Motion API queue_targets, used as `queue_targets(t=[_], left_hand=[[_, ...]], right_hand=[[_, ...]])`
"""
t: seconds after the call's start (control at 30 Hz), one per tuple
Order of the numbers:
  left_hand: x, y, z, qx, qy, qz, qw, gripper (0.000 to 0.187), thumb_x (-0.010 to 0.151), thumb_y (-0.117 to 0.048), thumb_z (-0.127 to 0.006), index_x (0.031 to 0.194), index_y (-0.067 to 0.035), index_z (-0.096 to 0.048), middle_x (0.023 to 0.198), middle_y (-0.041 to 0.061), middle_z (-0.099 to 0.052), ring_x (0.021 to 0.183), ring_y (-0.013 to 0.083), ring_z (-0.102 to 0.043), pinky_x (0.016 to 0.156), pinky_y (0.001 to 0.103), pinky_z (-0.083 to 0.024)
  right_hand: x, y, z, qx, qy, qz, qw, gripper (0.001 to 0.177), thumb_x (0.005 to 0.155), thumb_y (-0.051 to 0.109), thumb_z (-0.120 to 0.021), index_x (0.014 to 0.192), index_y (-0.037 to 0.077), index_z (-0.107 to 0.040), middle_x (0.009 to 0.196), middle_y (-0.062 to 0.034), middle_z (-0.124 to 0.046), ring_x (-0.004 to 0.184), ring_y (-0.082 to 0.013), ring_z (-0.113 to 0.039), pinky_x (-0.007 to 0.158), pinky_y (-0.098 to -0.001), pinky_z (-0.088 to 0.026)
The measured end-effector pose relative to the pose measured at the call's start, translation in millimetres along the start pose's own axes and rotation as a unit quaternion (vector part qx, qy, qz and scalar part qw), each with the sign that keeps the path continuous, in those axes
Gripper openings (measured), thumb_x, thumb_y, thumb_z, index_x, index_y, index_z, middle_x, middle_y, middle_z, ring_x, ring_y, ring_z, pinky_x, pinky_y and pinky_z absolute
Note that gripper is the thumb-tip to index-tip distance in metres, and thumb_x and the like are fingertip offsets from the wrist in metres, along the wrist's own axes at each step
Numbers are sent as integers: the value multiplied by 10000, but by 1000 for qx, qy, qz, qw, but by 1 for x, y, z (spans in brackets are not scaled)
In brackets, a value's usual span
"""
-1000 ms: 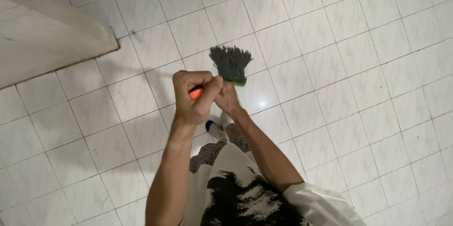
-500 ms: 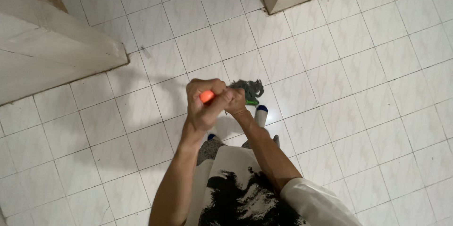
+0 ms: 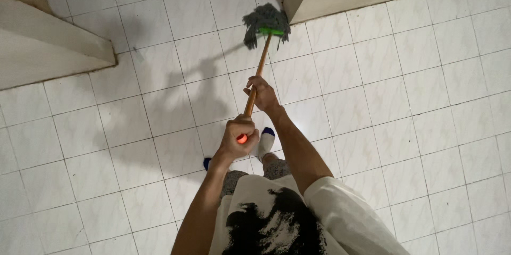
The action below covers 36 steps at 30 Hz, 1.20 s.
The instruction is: The person mops a tiled floor using a string mop with a wooden handle. They move the mop back and forth along the walls and across the floor, cleaning the area around a doorway and a small floral mat.
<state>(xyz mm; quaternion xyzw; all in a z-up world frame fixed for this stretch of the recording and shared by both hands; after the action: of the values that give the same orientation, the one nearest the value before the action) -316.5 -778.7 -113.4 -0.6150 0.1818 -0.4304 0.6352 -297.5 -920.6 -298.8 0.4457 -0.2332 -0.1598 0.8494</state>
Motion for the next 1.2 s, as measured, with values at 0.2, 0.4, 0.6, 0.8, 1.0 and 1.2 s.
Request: queue_targets(t=[0.2,0.4,0.6,0.8,1.0,1.2], left_hand=[[17,2,-23,-1,-40,28,999,380,790,79,-631,590,-41,-331,553,54,-389,538,167,-376,557,323,-323],[56,-61,-2,-73,-92,21,993,409,841,71,-573,535,-75,-343,494,-13,-385,440,84,-313,469,289,-222],[93,-104,20,-128,-145,54,980,426,892,38,-567,551,-93,-347,494,-44,-370,439,50,-300,435,269,-219],[113,-82,6,-241,-157,127,949,449,909,31,-586,561,-106,-337,498,-56,-334,430,33,-251,426,264,-180],[116,-95,-16,-194,-116,96,969,403,901,38,-601,588,-79,-375,527,-40,-361,477,49,-286,474,276,-224],[110,-132,-49,-148,-55,13,987,380,854,48,-602,604,-74,-343,544,-11,-395,493,89,-363,528,294,-327]], right_hand=[[-1,-18,23,31,56,-81,995,143,888,72,-732,917,7,-609,952,-122,-653,796,-282,-651,756,-369,-601],[6,38,49,-2,88,-78,993,263,871,163,-795,795,-14,-615,764,-140,-643,764,-301,-626,742,-411,-538],[-28,61,56,149,90,-138,975,167,904,151,-710,837,3,-672,783,-104,-642,723,-189,-607,652,-367,-508],[-76,39,62,129,68,-252,957,133,899,170,-695,912,48,-747,615,-88,-648,533,-133,-575,520,-334,-471],[-65,38,87,44,-24,-72,996,166,867,117,-668,734,18,-685,575,-146,-585,455,-215,-568,500,-352,-472],[-47,39,122,41,-111,132,984,271,848,46,-695,629,36,-536,531,-125,-505,424,-282,-493,454,-396,-378]])
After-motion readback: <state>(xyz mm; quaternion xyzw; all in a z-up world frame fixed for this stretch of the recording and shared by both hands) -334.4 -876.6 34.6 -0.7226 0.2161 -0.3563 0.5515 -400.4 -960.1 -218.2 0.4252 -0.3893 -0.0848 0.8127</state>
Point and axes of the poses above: each hand's wrist, its own x-axis towards the middle knuckle, its own z-axis out of the back of the hand, y = z × x, the point moved 10 cm from there along x, towards the middle knuckle
